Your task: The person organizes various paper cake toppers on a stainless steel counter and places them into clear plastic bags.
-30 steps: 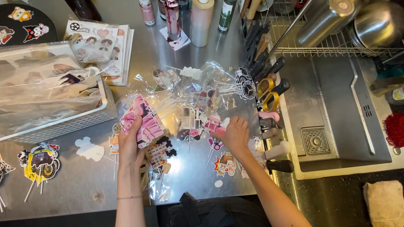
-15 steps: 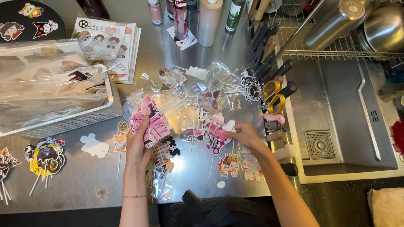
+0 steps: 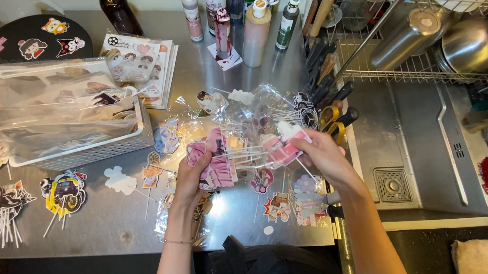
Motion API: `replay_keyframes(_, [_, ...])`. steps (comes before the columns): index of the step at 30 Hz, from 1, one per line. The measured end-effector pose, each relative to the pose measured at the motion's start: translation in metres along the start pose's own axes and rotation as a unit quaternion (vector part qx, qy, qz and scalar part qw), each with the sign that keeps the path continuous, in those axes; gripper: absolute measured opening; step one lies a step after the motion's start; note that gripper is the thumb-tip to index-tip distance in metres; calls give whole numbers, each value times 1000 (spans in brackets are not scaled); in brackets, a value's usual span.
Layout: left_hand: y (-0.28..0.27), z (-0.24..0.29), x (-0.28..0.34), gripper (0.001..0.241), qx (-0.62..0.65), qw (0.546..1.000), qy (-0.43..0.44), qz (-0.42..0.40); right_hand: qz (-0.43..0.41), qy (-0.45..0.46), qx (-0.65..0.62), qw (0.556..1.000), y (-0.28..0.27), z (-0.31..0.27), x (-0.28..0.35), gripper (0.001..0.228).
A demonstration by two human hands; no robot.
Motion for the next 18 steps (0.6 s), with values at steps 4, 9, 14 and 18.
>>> replay_keyframes(4, [6, 4, 1, 30, -51, 998, -22, -6, -29, 39, -183, 982, -4, 26, -23, 23])
replay_keyframes(9, [5, 7, 2, 36, -100, 995, -27, 12, -97, 71, -250, 961, -39, 61, -51, 31])
replay_keyframes(14, [23, 25, 12, 38, -154, 988, 9, 32, -164, 131, -296, 932, 6, 39, -16, 34])
replay_keyframes(18, [26, 30, 18, 35, -176, 982, 37, 52, -157, 110, -223, 956, 41, -13, 23, 56])
Point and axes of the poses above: each hand's wrist, its own x-axis away from the middle knuckle, its own y-axis out of the palm, z = x × y, the point moved 5 cm from there along -x, towards the middle knuckle, and after that the axes turned 9 degrees about -x, right-handed, at the moved point
